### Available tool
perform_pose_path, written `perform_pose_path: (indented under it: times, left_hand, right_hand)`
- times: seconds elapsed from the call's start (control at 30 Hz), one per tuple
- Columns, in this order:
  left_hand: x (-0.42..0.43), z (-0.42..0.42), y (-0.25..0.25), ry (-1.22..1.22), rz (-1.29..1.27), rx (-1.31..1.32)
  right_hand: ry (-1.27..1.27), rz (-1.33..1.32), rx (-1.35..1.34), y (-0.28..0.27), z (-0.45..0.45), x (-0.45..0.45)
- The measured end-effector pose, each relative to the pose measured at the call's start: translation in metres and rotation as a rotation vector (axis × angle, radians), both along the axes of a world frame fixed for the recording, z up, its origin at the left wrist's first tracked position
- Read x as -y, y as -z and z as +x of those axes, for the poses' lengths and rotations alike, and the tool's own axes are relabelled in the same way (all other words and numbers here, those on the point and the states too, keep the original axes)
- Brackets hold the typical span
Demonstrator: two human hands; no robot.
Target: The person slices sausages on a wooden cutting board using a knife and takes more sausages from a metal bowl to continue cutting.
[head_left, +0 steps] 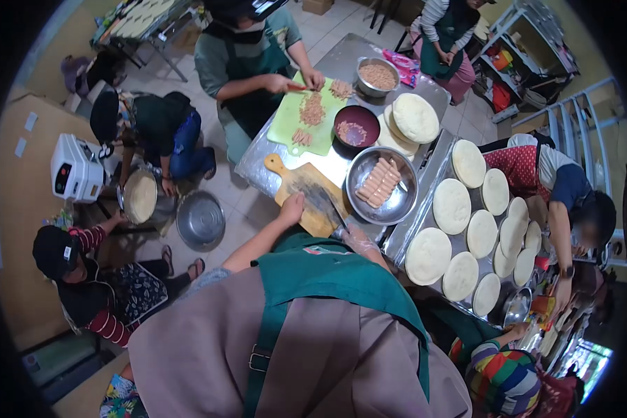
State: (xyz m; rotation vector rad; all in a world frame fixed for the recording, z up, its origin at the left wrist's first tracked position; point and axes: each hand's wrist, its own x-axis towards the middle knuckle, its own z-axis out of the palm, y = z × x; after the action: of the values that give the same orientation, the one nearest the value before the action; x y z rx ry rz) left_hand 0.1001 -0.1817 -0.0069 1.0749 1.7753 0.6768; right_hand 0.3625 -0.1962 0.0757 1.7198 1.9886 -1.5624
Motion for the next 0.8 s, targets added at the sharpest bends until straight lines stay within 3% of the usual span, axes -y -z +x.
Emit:
perform_pose_path:
  times: [0.1, 0.17, 0.27, 0.4, 0.6, 0.7, 0.8]
  left_hand:
    - [-0.01, -0.009, -0.002, 0.101, 0.092, -0.073]
    - [-0.01, -0.003, 0.009, 0.011, 0.101, 0.038]
    - [-0.016, -0.002, -0.006, 0.091, 0.018, -0.118]
    - [-0.014, 0.005, -0.01, 0.103, -0.075, -0.219]
    - [-0.015, 0.003, -0.026, 0.275, -0.081, -0.326]
    - [-0.024, 0.005, -0.025, 0.302, -0.019, -0.37]
    - [-0.033, 0.009, -0.009, 0.251, 0.045, -0.288]
  right_hand:
    - [0.041, 0.032, -0.029, 0.012, -0.008, 0.0]
    - [0.099, -0.161, -0.032, 0.02, -0.014, -0.003]
    - [0.046, 0.049, 0.02, 0.029, -0.02, 0.003]
    - [0.074, 0.058, 0.086, 0.017, -0.037, 0.001]
    - [0.203, 0.074, 0.021, 0.05, -0.039, 0.001]
    - [0.232, 0.085, 0.035, 0.015, -0.057, 0.003]
    - [0.058, 0.21, 0.154, 0.046, -0.051, 0.003]
